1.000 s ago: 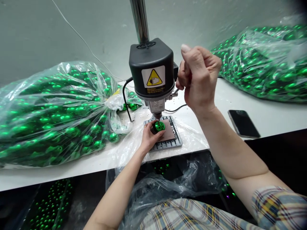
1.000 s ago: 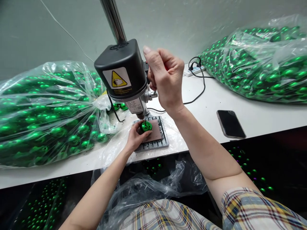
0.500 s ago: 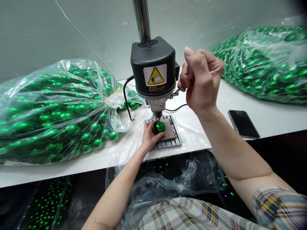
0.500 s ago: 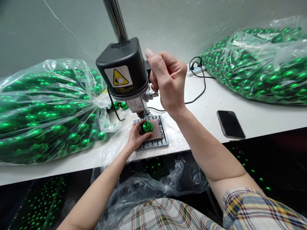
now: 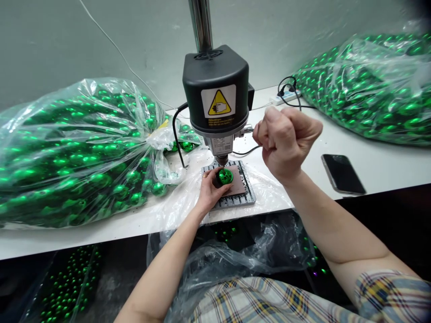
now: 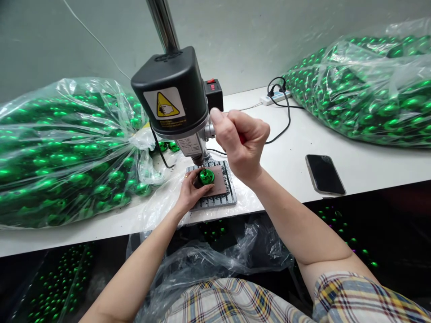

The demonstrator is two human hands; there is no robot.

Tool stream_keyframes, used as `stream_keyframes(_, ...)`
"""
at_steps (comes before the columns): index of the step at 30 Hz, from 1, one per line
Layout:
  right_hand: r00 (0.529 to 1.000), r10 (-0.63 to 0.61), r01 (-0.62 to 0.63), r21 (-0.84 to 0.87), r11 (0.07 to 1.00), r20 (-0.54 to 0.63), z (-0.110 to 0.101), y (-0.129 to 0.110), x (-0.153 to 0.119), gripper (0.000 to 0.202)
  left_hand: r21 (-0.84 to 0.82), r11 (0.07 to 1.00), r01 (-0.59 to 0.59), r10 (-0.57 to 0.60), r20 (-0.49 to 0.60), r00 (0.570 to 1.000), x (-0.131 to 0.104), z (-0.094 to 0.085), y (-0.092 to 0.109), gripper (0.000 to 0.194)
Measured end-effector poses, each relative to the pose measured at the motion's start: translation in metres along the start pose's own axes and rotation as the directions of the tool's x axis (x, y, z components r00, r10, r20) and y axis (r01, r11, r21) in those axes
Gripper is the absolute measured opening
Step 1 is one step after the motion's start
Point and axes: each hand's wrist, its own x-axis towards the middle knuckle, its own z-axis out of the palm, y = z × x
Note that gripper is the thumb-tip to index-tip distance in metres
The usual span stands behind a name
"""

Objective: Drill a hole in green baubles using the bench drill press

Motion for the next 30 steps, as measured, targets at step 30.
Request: stream_keyframes(30,0.996,0.087,-0.084,0.093,0.992,-0.036,0.016,0.005,0.037,0.056,0.119,0.991,0.056,-0.038,-0.149,0.988,-0.015,-0.001,0.024,0.054)
